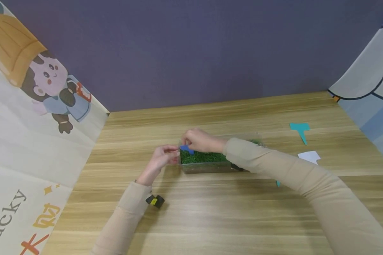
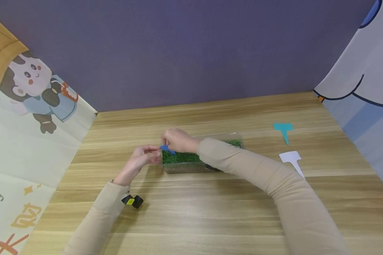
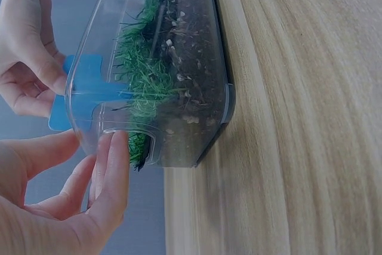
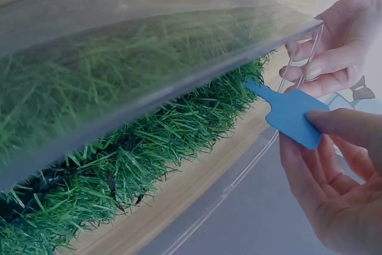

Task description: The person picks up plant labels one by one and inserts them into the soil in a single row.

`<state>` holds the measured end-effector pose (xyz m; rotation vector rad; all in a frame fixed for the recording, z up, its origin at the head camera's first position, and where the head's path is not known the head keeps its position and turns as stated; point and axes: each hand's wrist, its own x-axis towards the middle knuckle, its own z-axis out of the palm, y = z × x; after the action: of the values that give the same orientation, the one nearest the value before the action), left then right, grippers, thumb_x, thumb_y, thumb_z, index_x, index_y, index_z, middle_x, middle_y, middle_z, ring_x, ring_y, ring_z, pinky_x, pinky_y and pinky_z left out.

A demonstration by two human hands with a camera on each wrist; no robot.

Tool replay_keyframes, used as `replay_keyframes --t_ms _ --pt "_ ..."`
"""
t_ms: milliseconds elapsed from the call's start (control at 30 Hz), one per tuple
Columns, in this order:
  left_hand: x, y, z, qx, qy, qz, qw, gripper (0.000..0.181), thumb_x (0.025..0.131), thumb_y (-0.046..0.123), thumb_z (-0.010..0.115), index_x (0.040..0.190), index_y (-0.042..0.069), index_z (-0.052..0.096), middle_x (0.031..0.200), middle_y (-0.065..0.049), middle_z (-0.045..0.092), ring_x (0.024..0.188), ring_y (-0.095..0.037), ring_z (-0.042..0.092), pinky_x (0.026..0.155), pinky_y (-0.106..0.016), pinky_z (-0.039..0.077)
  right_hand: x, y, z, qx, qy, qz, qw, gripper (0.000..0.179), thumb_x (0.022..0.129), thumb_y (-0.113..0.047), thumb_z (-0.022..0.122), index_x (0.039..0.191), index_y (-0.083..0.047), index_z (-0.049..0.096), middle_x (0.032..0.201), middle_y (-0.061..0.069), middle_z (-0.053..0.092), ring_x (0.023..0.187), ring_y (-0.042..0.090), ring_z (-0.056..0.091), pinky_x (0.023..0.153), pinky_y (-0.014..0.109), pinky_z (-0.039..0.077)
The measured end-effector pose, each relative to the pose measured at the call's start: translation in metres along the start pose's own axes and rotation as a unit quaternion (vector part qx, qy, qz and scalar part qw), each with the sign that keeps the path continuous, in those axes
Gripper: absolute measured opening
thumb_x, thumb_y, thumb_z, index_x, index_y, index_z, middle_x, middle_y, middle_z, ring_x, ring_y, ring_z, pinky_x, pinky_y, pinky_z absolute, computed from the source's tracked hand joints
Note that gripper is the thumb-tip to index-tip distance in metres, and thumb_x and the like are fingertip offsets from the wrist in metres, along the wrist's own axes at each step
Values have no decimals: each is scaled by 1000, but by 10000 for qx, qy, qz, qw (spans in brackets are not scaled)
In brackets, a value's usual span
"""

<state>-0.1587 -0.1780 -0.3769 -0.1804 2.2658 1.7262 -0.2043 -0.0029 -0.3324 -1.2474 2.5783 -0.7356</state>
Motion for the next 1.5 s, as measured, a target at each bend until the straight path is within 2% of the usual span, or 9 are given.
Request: replay_keyframes --t_ms 167,467,700,900,1233,1500 --pt "2 1 1 29 49 -38 10000 31 83 1 54 112 -8 51 100 -20 56 75 -20 59 79 -38 52 0 4 -1 77 19 -69 9999 18 76 6 54 85 -2 67 82 6 65 71 14 57 64 22 49" --pt "7 0 4 -25 120 -25 9999 30 83 -1 55 111 -10 51 92 -15 58 72 -20 59 77 -38 53 -4 7 -10 153 -36 201 9997 24 79 -3 57 103 -2 64 91 8 64 79 16 58 71 24 50" --pt "10 0 5 -39 79 59 9999 30 83 -1 54 112 -10 50 90 -13 58 72 -19 58 74 -35 53 -12 10 -22 371 11 102 9993 24 80 -4 59 104 -1 62 95 10 63 81 18 59 72 24 51" --pt "13 1 8 -114 82 -10 9999 30 83 -2 54 112 -10 50 90 -13 58 71 -19 59 73 -32 54 -20 16 -31 471 56 30 9989 25 80 -1 58 105 -1 61 97 12 63 84 20 58 74 25 51" --pt "12 2 10 -77 107 26 9999 31 83 -2 55 112 -9 50 94 -18 57 77 -25 59 77 -38 52 -42 26 -49 513 227 -32 9984 23 80 1 58 102 0 61 97 13 62 83 21 58 75 28 51" --pt "11 2 10 -38 108 20 9999 32 82 -1 55 113 -7 50 96 -17 57 79 -26 58 76 -34 53 -64 40 -56 581 412 83 9974 25 79 1 59 103 1 61 101 13 62 84 21 58 74 29 52"
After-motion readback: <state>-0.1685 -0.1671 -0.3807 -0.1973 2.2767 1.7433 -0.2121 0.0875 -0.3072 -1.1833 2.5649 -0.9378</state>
